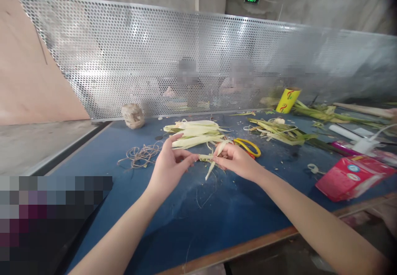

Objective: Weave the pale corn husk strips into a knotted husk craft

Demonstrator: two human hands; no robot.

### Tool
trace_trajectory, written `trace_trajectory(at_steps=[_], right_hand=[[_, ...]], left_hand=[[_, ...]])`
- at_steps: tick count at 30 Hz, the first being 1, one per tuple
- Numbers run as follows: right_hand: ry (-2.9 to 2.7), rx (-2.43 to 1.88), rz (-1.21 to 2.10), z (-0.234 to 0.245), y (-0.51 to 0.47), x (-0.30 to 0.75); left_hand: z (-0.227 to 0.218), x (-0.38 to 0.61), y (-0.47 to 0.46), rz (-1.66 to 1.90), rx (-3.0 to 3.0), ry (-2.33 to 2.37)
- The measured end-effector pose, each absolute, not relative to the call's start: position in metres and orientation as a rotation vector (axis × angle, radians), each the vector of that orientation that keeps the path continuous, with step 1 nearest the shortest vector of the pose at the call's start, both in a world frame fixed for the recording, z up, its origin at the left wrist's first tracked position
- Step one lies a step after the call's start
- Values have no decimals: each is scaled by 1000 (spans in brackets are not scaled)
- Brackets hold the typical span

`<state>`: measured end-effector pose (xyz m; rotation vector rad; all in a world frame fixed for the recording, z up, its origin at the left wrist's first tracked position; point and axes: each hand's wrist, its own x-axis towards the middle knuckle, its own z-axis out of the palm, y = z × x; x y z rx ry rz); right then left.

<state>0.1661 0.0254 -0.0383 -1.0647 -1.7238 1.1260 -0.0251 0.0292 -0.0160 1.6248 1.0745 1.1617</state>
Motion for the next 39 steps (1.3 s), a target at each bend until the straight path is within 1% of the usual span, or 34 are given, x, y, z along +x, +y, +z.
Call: trace_trajectory(at_steps=[4, 8, 13, 19, 22, 31, 39], right_hand=[[-1783, -1024, 1159, -38, 22, 165], [-1784, -1079, 1111, -36, 23, 165], [-1765, -1093, 1043, -35, 24, 165], [-1753, -1044, 1080, -34, 22, 163], [-1727, -1026, 1113, -35, 21, 160], [-1619, -1061, 1033, -41, 24, 152], [-1523, -988, 1050, -41, 21, 147]], left_hand=[[-17, -19, 28, 1259, 1363, 1046], [-19, -14, 23, 1141, 1274, 983], [-29, -13, 22, 972, 1364, 851], [-38, -11, 24, 1041, 1374, 813], [-39, -10, 23, 1000, 1406, 804], [-32, -15, 22, 1020, 1772, 1073], [-30, -12, 12, 972, 1682, 972]])
